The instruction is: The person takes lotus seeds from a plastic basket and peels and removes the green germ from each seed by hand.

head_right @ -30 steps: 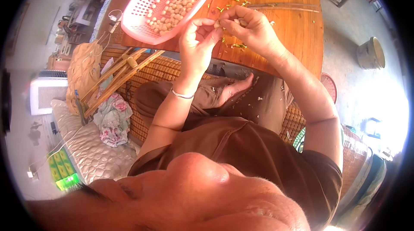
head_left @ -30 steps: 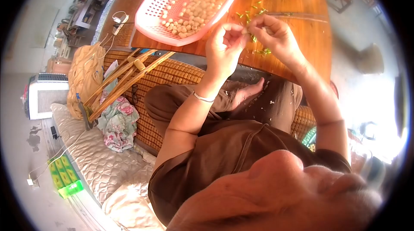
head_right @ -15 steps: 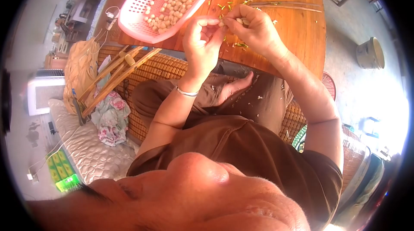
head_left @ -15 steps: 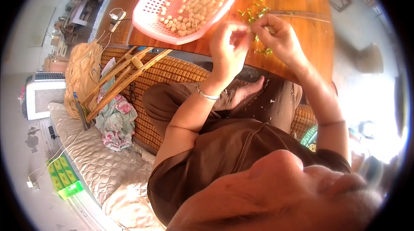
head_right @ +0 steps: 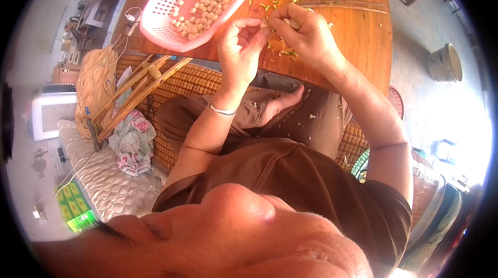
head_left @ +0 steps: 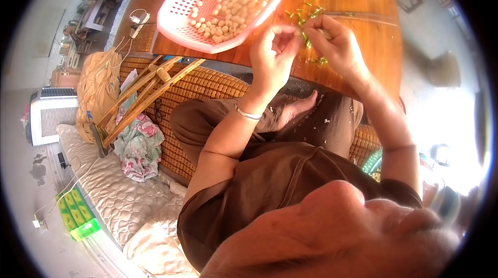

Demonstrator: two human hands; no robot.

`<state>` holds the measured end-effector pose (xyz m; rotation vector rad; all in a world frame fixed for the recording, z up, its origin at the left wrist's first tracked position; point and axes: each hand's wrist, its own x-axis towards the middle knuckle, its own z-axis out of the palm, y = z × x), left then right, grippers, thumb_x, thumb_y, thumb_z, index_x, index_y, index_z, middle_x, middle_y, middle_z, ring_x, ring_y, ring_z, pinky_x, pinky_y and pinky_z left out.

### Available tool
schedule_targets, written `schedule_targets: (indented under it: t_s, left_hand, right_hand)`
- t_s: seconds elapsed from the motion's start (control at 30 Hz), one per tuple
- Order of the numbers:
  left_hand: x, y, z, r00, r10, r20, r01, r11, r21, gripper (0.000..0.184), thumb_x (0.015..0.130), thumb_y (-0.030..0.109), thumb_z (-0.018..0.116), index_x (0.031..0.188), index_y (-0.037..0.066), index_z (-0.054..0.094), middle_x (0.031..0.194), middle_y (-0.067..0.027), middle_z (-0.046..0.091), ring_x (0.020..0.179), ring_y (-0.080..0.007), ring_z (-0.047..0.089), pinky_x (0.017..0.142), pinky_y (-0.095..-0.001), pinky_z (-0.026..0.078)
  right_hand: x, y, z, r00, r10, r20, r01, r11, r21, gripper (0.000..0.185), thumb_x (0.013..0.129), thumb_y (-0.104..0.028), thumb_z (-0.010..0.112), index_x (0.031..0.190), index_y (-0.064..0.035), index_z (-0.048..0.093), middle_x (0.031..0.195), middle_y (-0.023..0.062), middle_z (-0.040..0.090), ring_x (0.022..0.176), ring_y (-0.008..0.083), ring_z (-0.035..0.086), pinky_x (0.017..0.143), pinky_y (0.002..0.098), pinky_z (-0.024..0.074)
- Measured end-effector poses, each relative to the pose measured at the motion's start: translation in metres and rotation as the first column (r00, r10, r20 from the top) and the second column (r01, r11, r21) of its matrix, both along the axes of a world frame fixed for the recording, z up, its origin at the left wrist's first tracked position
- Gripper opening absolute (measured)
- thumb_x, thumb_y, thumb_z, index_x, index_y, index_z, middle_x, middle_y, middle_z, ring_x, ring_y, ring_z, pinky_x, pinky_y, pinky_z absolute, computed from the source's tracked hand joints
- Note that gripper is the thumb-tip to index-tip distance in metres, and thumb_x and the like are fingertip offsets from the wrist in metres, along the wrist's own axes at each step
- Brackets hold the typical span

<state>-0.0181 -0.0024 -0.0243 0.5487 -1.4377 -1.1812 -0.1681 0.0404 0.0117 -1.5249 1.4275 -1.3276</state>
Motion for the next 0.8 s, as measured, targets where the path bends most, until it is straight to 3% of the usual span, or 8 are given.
schedule_targets:
  t_s: [0.17, 0.27, 0.37, 0.47, 0.53, 0.63, 0.73, 0.8]
  left_hand:
    - [0.003, -0.004, -0.009, 0.99, 0.061, 0.128, -0.048, 0.993, -0.106, 0.018, 0.087, 0.0, 0.069, 0.101, 0.0, 0.059, 0.086, -0.0017, 0.066, 0.072, -0.0044, 0.058, 0.065, -0.018, 0.048]
    - [-0.001, -0.002, -0.005, 0.998, 0.037, 0.042, -0.033, 0.993, -0.109, 0.012, 0.086, -0.003, 0.067, 0.095, -0.001, 0.06, 0.085, -0.002, 0.064, 0.071, -0.0058, 0.06, 0.062, -0.02, 0.049]
    - [0.002, -0.001, -0.003, 0.995, 0.001, 0.096, 0.005, 0.998, -0.068, 0.012, 0.087, -0.003, 0.066, 0.097, -0.001, 0.06, 0.087, -0.0027, 0.064, 0.074, -0.0062, 0.061, 0.066, -0.0202, 0.05]
    - [-0.001, 0.002, 0.006, 0.998, -0.062, -0.03, 0.063, 0.997, 0.048, 0.014, 0.088, -0.003, 0.065, 0.101, -0.001, 0.061, 0.089, -0.0036, 0.065, 0.077, -0.0071, 0.061, 0.07, -0.0209, 0.05]
    - [0.002, 0.001, 0.005, 0.995, -0.095, -0.017, 0.096, 0.993, 0.065, 0.015, 0.089, -0.002, 0.064, 0.103, -0.001, 0.06, 0.09, -0.0039, 0.066, 0.08, -0.0075, 0.061, 0.072, -0.0213, 0.05]
    - [0.002, 0.0, 0.003, 0.987, -0.15, -0.049, 0.155, 0.982, 0.111, 0.016, 0.09, -0.001, 0.063, 0.106, -0.001, 0.06, 0.092, -0.0038, 0.066, 0.083, -0.0081, 0.061, 0.075, -0.0218, 0.05]
    - [0.003, 0.0, 0.004, 0.976, -0.182, -0.116, 0.199, 0.967, 0.159, 0.016, 0.091, 0.001, 0.064, 0.106, -0.001, 0.06, 0.092, -0.0031, 0.065, 0.083, -0.0081, 0.061, 0.076, -0.0219, 0.05]
    - [0.003, -0.001, 0.004, 0.972, -0.192, -0.137, 0.215, 0.96, 0.179, 0.016, 0.09, 0.001, 0.064, 0.106, 0.0, 0.06, 0.092, -0.0027, 0.065, 0.083, -0.0079, 0.06, 0.076, -0.0218, 0.05]
  right_hand:
    - [0.0, -0.001, -0.004, 0.997, -0.016, -0.078, 0.008, 0.995, -0.101, 0.008, 0.091, -0.006, 0.061, 0.098, -0.0033, 0.064, 0.073, -0.0034, 0.059, 0.061, 0.0014, 0.049, 0.055, 0.019, 0.0435]
    - [-0.001, -0.001, -0.004, 0.992, -0.033, -0.12, 0.021, 0.995, -0.102, 0.006, 0.09, -0.006, 0.062, 0.095, -0.0033, 0.064, 0.074, -0.0029, 0.061, 0.062, 0.0016, 0.05, 0.056, 0.0193, 0.0444]
    - [-0.002, -0.001, -0.005, 0.972, -0.074, -0.223, 0.031, 0.981, -0.19, 0.004, 0.09, -0.005, 0.062, 0.094, -0.0023, 0.062, 0.079, -0.0019, 0.063, 0.064, 0.0019, 0.051, 0.057, 0.0196, 0.0452]
    - [-0.003, -0.001, -0.006, 0.975, -0.086, -0.207, 0.039, 0.975, -0.219, 0.004, 0.091, -0.005, 0.06, 0.093, -0.0016, 0.06, 0.081, -0.0011, 0.062, 0.065, 0.0024, 0.051, 0.056, 0.0202, 0.0448]
    - [-0.003, 0.0, -0.004, 0.996, -0.028, -0.089, 0.021, 0.996, -0.085, 0.005, 0.093, -0.005, 0.058, 0.095, -0.0014, 0.059, 0.082, -0.0008, 0.06, 0.066, 0.0027, 0.051, 0.055, 0.0204, 0.0442]
    - [-0.004, -0.001, -0.005, 1.0, -0.021, -0.015, 0.02, 0.997, -0.075, 0.008, 0.089, -0.009, 0.063, 0.09, -0.0009, 0.059, 0.078, 0.0041, 0.064, 0.068, 0.008, 0.056, 0.06, 0.025, 0.0463]
    - [-0.004, 0.0, -0.002, 1.0, -0.02, 0.008, 0.02, 0.999, 0.029, 0.009, 0.09, -0.009, 0.062, 0.091, -0.0012, 0.06, 0.079, 0.0036, 0.064, 0.068, 0.0067, 0.055, 0.06, 0.0239, 0.0461]
    - [-0.004, -0.001, -0.003, 0.999, -0.04, 0.01, 0.04, 0.999, 0.009, 0.009, 0.09, -0.01, 0.063, 0.092, -0.0012, 0.06, 0.079, 0.0036, 0.064, 0.067, 0.0066, 0.055, 0.06, 0.0246, 0.0463]
